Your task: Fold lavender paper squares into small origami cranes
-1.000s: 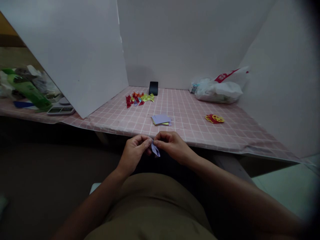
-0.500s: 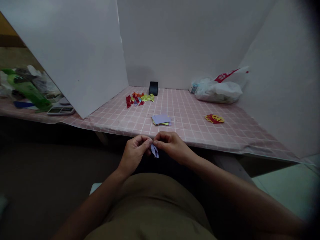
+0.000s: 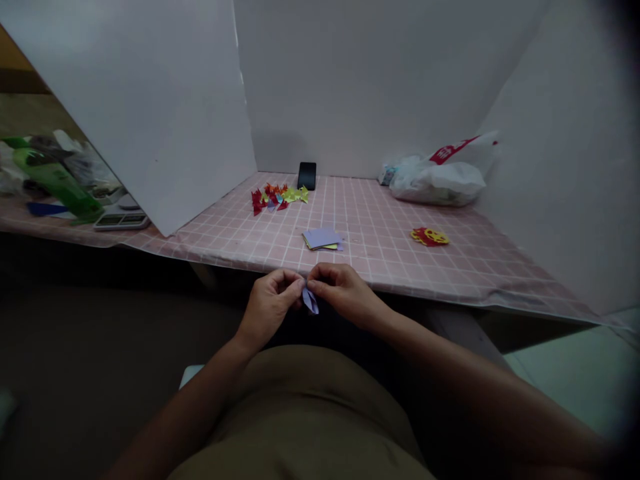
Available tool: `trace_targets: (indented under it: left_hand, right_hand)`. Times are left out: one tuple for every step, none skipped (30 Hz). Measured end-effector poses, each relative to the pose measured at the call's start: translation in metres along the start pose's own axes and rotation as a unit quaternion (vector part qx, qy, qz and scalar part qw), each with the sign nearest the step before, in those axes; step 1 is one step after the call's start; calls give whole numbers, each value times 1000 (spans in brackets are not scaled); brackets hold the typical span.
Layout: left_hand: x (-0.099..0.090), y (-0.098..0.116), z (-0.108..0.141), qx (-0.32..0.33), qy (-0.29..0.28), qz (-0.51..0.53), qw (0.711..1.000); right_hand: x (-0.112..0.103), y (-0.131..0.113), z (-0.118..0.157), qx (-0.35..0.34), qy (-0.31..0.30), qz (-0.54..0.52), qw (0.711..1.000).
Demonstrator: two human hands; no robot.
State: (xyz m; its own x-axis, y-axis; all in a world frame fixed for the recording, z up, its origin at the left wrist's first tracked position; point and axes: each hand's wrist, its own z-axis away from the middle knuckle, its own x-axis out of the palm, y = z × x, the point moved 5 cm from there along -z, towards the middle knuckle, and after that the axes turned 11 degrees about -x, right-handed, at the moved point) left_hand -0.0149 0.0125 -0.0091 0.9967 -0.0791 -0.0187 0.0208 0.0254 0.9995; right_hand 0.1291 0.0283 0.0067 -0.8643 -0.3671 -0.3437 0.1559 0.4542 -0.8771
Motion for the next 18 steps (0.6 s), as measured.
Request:
trace_targets:
  left_hand:
    - [0,2,0,6,2,-9,1000]
    - [0,3,1,14,3,-19,1000]
    - [0,4,1,22,2,-29,999]
    - [0,6,2,30,3,-38,999]
    - [1,6,2,36,5,-49,998]
    - [0,6,2,43,12,-60,997]
    - [-1,6,2,51,25,-73,996]
    - [-2,5,2,62,45,-90,993]
    - [-4,5,3,78,72,-110,988]
    - [-7,5,3,97,103,-134,981]
    - [-9,6,4,121,136,-158,971]
    - [-12,7,5,145,168,-181,958]
    - [-14,8,6,167,198,-199,945]
    - [-16,8,8,184,222,-213,934]
    - [-18,9,8,197,240,-222,924]
    - [-19,9,9,206,252,-229,917]
    - [-19,9,9,210,259,-234,913]
    - [-19,9,10,211,264,-237,911]
  right_hand:
    - [0,0,0,-5,-2,11,1000]
    - [-1,-1,-1,-11,-3,24,1000]
    - [-1,-1,-1,-17,-4,36,999]
    - [-1,-1,-2,-20,-6,45,999]
    - [-2,0,-2,-21,-7,47,999]
    - [-2,0,-2,-20,-7,42,999]
    - [-2,1,-3,-19,-8,32,999]
    - [-2,1,-3,-18,-6,20,1000]
    - [-3,0,-3,-20,-2,9,1000]
    - [-3,-1,-3,-22,4,2,1000]
    - [-3,-2,-2,-22,11,0,1000]
    - [-2,-3,-2,-21,17,3,1000]
    - [-2,-4,-1,-15,23,8,1000]
    - [0,-5,1,-5,25,15,1000]
    - [2,-5,2,0,24,22,999]
    - [4,-6,3,2,19,26,999]
    - [5,-7,4,-4,20,33,999]
    - [6,-9,5,-12,23,42,999]
